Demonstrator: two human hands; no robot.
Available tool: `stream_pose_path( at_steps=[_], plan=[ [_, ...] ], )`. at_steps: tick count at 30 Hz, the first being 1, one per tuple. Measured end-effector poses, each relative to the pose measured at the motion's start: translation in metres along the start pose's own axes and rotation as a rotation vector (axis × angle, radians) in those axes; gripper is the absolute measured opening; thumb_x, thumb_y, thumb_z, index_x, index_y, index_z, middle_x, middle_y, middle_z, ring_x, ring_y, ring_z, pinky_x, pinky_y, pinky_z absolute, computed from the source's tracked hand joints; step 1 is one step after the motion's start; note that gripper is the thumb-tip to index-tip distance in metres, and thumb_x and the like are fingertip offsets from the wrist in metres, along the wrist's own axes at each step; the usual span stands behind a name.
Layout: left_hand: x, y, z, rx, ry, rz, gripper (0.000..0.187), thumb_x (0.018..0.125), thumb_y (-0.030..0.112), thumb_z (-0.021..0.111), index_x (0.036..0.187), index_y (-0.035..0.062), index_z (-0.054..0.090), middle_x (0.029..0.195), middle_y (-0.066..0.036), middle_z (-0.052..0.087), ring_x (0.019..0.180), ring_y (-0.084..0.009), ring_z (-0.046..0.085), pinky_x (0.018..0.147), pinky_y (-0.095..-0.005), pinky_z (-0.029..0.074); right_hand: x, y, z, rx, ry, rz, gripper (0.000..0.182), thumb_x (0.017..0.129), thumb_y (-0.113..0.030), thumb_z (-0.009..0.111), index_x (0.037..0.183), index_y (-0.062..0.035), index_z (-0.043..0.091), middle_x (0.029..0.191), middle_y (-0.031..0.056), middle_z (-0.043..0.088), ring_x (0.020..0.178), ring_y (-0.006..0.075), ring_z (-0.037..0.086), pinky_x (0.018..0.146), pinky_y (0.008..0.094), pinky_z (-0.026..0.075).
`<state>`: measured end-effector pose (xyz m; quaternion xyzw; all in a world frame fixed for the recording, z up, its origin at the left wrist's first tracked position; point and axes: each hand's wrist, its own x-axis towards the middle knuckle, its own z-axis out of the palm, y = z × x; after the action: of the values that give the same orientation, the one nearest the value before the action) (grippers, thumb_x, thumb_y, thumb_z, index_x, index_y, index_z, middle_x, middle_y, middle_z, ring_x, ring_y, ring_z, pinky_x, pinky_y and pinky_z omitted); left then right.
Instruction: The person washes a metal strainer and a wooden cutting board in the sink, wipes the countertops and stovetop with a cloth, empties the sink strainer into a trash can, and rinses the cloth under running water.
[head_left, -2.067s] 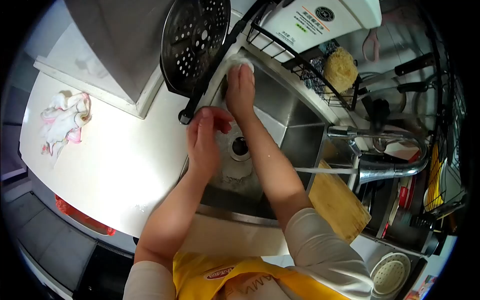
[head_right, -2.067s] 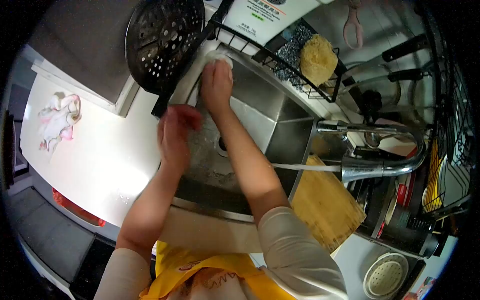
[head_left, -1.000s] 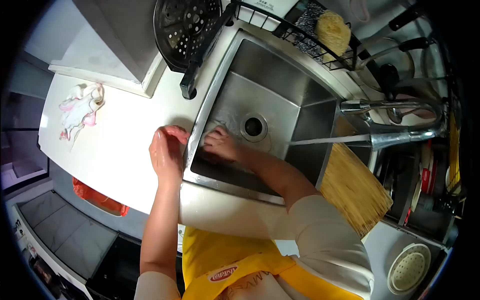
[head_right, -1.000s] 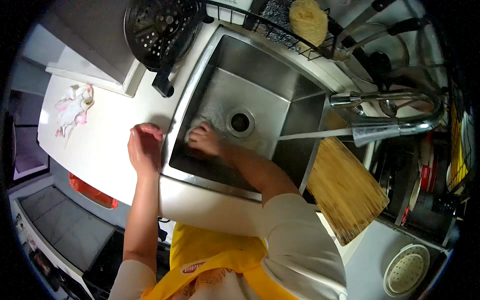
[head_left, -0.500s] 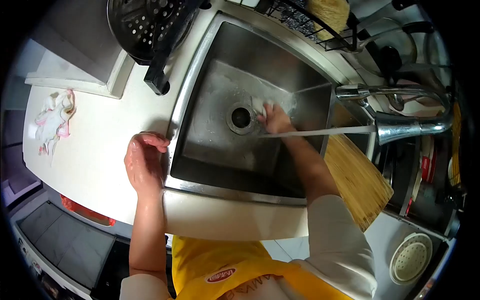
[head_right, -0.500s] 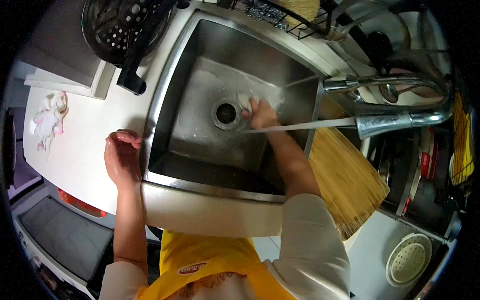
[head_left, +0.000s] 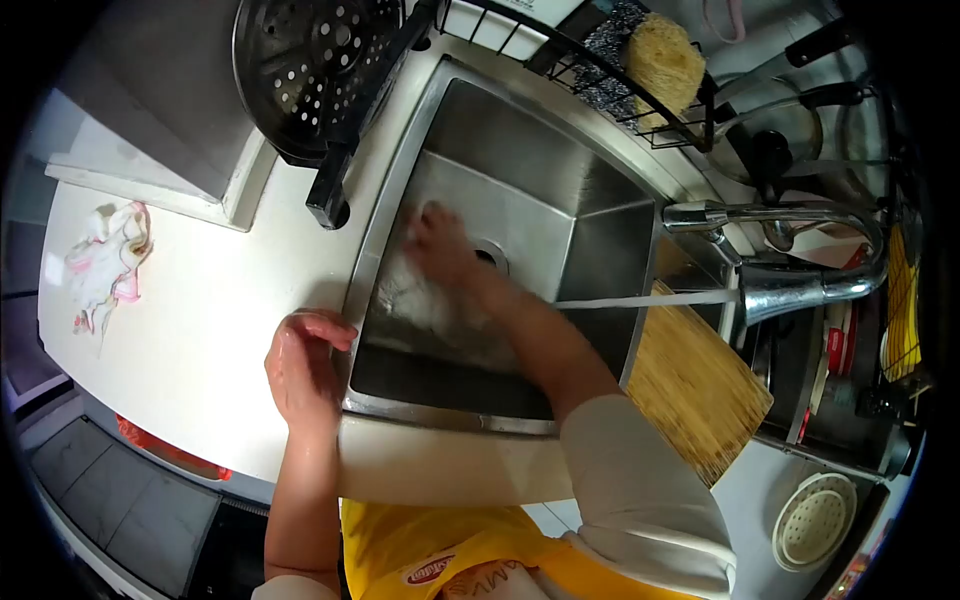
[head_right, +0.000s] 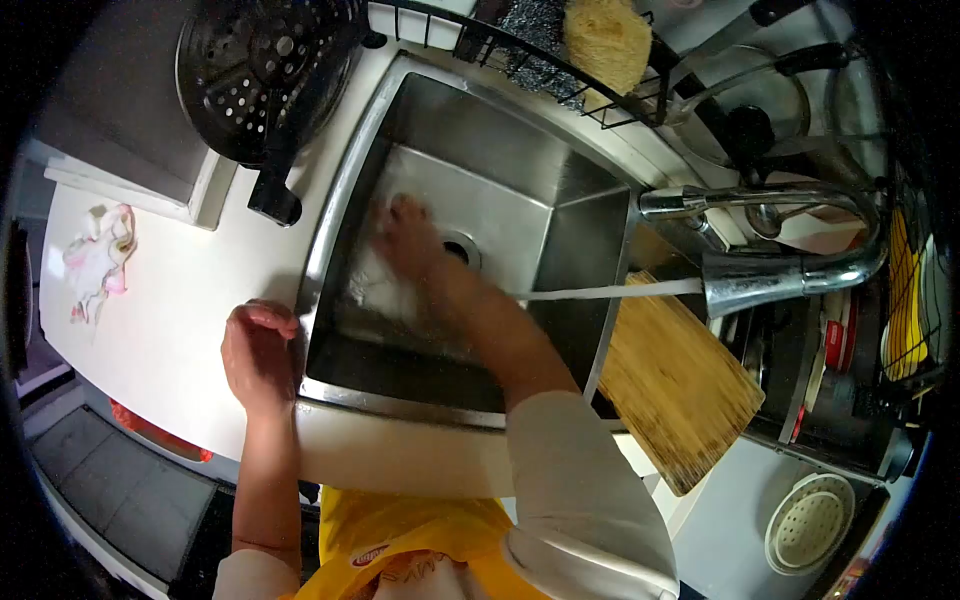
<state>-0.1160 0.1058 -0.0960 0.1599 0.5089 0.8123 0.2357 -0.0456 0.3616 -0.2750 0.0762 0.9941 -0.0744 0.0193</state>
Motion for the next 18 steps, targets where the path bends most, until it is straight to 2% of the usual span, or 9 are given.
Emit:
stream_pose_path(
  at_steps=[1,3,5,7,9,13,15,16,18],
  plan=[
    [0.000,-0.001,0.000,-0.030,-0.001,0.005,0.050,0.104,0.035,0.032,0.086,-0.0061,0.055,0.084,-0.019,0.058,0.080,-0.0225,0.054,0.078,-0.0329,0.043,0.013,0.018,-0.018,-0.292,-0.120,-0.082,0.035,0.091,-0.034,0.053,0.121,-0.0155,0.060,0.133,0.0168,0.046,0.114,0.0355,0.046,0.092,0.0566,0.038],
    [0.000,0.001,0.001,-0.018,-0.001,-0.007,0.051,0.104,0.035,0.032,0.086,-0.0061,0.055,0.085,-0.020,0.057,0.081,-0.0229,0.055,0.078,-0.0329,0.043,0.022,0.054,-0.017,-0.264,-0.040,-0.001,0.032,0.096,-0.035,0.045,0.121,-0.0232,0.062,0.143,0.0131,0.039,0.132,0.0340,0.033,0.103,0.0615,0.029],
    [0.000,0.004,0.001,-0.013,-0.022,-0.021,0.051,0.104,0.035,0.031,0.086,-0.0060,0.055,0.086,-0.019,0.057,0.081,-0.0230,0.055,0.079,-0.0331,0.043,0.002,0.079,-0.037,-0.055,-0.196,0.203,0.044,0.098,-0.042,0.043,0.136,-0.0214,0.051,0.147,0.0127,0.036,0.140,0.0325,0.026,0.112,0.0593,0.018],
    [0.002,0.002,0.000,-0.029,-0.027,-0.012,0.051,0.104,0.035,0.030,0.087,-0.0058,0.055,0.086,-0.019,0.057,0.081,-0.0229,0.055,0.078,-0.0328,0.043,-0.039,0.105,-0.032,0.059,-0.167,0.368,0.061,0.098,-0.049,0.041,0.149,-0.0177,0.031,0.148,0.0129,0.036,0.139,0.0309,0.029,0.114,0.0590,0.012],
    [0.002,0.002,0.001,-0.057,-0.037,-0.006,0.051,0.105,0.035,0.030,0.087,-0.0057,0.055,0.086,-0.019,0.057,0.082,-0.0227,0.055,0.078,-0.0326,0.043,-0.079,0.127,-0.046,-0.172,-0.358,0.452,0.077,0.096,-0.063,0.028,0.155,-0.0170,0.008,0.152,0.0087,0.033,0.143,0.0273,0.025,0.117,0.0546,0.003],
    [0.003,0.000,-0.001,-0.019,-0.065,-0.008,0.051,0.105,0.035,0.030,0.087,-0.0053,0.054,0.086,-0.018,0.056,0.081,-0.0212,0.053,0.076,-0.0315,0.042,-0.121,0.151,-0.068,-0.467,-0.517,0.429,0.082,0.095,-0.065,0.027,0.153,-0.0080,0.015,0.148,0.0128,0.039,0.141,0.0299,0.028,0.117,0.0500,0.007],
    [0.002,-0.001,-0.001,-0.067,-0.039,-0.028,0.051,0.105,0.036,0.031,0.088,-0.0054,0.054,0.086,-0.017,0.056,0.079,-0.0207,0.053,0.075,-0.0311,0.042,-0.119,0.137,-0.074,-0.512,-0.722,0.628,0.087,0.094,-0.066,0.027,0.150,0.0007,0.020,0.140,0.0172,0.046,0.135,0.0321,0.036,0.113,0.0453,0.016],
    [0.004,0.001,-0.001,0.015,-0.058,0.013,0.050,0.105,0.036,0.032,0.089,-0.0058,0.054,0.088,-0.018,0.057,0.078,-0.0200,0.052,0.075,-0.0302,0.042,-0.128,0.138,-0.061,-0.626,-0.652,0.561,0.085,0.095,-0.063,0.030,0.146,0.0046,0.027,0.134,0.0201,0.051,0.125,0.0320,0.043,0.105,0.0420,0.026],
    [0.004,0.002,0.003,-0.001,-0.016,-0.034,0.049,0.104,0.037,0.033,0.087,-0.0038,0.053,0.086,-0.016,0.056,0.077,-0.0207,0.051,0.073,-0.0313,0.042,-0.137,0.122,-0.062,-0.582,-0.706,0.567,0.083,0.095,-0.062,0.032,0.145,0.0044,0.029,0.132,0.0206,0.051,0.125,0.0319,0.043,0.105,0.0422,0.027]
  ],
)
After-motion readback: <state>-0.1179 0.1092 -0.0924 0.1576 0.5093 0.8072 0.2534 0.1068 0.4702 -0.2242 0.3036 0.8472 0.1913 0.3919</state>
